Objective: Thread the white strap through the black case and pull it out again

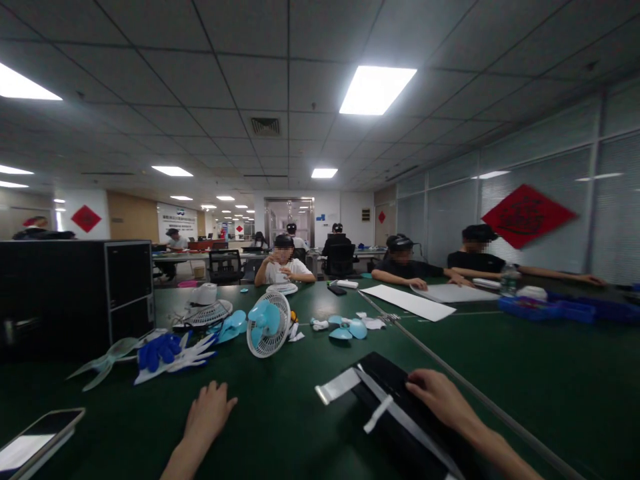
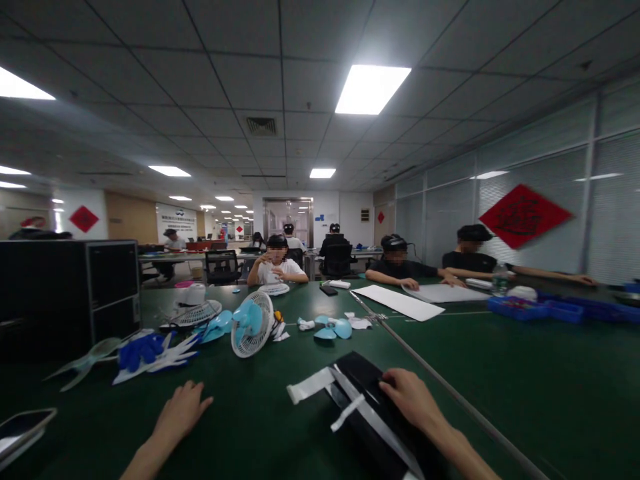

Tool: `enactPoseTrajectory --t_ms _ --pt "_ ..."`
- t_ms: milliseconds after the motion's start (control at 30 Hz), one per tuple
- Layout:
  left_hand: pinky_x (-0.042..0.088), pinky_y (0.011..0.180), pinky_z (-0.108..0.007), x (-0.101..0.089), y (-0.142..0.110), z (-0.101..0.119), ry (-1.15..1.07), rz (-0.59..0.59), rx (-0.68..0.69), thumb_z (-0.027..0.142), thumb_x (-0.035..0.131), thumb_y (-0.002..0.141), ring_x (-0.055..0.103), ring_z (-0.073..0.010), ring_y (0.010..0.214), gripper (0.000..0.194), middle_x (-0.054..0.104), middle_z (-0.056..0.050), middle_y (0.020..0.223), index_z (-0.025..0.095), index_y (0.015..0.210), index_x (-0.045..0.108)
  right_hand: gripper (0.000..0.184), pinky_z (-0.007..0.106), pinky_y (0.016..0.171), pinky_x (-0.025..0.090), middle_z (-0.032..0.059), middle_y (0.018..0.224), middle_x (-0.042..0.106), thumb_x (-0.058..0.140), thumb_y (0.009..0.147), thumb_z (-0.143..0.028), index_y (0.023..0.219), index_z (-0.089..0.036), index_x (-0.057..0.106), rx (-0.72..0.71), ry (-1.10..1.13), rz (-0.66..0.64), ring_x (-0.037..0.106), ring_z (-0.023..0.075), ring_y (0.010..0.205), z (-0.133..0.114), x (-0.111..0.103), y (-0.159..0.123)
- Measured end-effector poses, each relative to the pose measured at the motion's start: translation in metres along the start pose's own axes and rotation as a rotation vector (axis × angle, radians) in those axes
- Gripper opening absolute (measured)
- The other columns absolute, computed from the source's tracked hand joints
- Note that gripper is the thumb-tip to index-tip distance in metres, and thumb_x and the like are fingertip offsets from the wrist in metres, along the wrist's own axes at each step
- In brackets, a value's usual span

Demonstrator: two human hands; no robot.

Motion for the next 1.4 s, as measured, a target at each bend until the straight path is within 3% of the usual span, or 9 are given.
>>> enactPoseTrajectory --t_ms 167,333,467,667,967,1167,1400 --pt "0.045 0.093 -0.042 0.004 0.003 -0.002 -0.032 -0.033 0.006 0.037 0.044 0.088 0.05 -0.0305 0.121 0.05 0.051 -0.018 0.133 0.011 0.129 0.053 0.033 0.03 0.074 0.049 0.0102 0.094 0.074 0.049 0.08 -0.037 0.09 -0.018 0.074 0.167 -0.019 0.056 0.067 0.0255 0.089 0.088 -0.025 -0.025" --pt "0.045 0.093 -0.044 0.013 0.011 -0.01 -0.029 -0.046 0.012 0.04 0.042 0.087 0.049 -0.0317 0.122 0.054 0.05 -0.02 0.136 0.01 0.13 0.052 0.03 0.031 0.068 0.048 0.0104 0.087 0.074 0.05 0.078 -0.038 0.081 -0.018 0.073 0.219 -0.004 0.076 0.067 0.0264 0.085 0.121 -0.032 -0.045" --pt "0.046 0.093 -0.044 0.02 0.018 -0.017 -0.059 -0.065 0.024 0.044 0.041 0.086 0.05 -0.0322 0.122 0.059 0.049 -0.02 0.136 0.009 0.133 0.05 0.031 0.031 0.068 0.048 0.0104 0.09 0.074 0.051 0.08 -0.039 0.086 -0.018 0.072 0.261 0.027 0.033 0.067 0.0259 0.083 0.112 -0.04 -0.057" --pt "0.046 0.093 -0.043 0.029 0.031 -0.029 -0.093 -0.134 -0.008 0.048 0.046 0.082 0.05 -0.0319 0.122 0.062 0.049 -0.018 0.139 0.012 0.133 0.051 0.036 0.03 0.063 0.047 0.0094 0.085 0.072 0.048 0.082 -0.05 0.088 -0.02 0.067 0.312 0.012 0.11 0.067 0.0242 0.075 0.087 -0.056 -0.092" --pt "0.048 0.086 -0.043 0.032 0.028 -0.026 -0.042 -0.029 0.017 0.048 0.037 0.083 0.055 -0.0326 0.113 0.06 0.056 -0.018 0.127 0.011 0.126 0.057 0.038 0.032 0.061 0.049 0.0091 0.076 0.073 0.05 0.075 -0.057 0.077 -0.022 0.065 0.453 0.072 0.024 0.068 0.026 0.072 0.092 -0.043 -0.159" --pt "0.048 0.087 -0.042 0.035 0.033 -0.031 -0.077 -0.054 0.013 0.05 0.041 0.08 0.055 -0.0318 0.113 0.063 0.056 -0.018 0.129 0.01 0.127 0.056 0.042 0.029 0.05 0.049 0.0082 0.072 0.072 0.052 0.069 -0.058 0.082 -0.021 0.065 0.478 0.269 -0.011 0.066 0.0234 0.061 0.092 -0.03 -0.166" --pt "0.046 0.09 -0.046 0.041 0.038 -0.037 -0.102 -0.057 0.033 0.052 0.04 0.079 0.054 -0.0337 0.115 0.066 0.055 -0.019 0.13 0.011 0.128 0.056 0.043 0.026 0.048 0.047 0.0066 0.068 0.07 0.058 0.062 -0.052 0.088 -0.019 0.069 0.497 0.401 0.038 0.065 0.0216 0.057 0.081 -0.033 -0.164"
Point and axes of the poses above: each hand's wrist, its own y-axis towards the middle knuckle, its own x-axis out of the palm, z = x × y, the point moved 3 cm from there along y, towards the middle knuckle
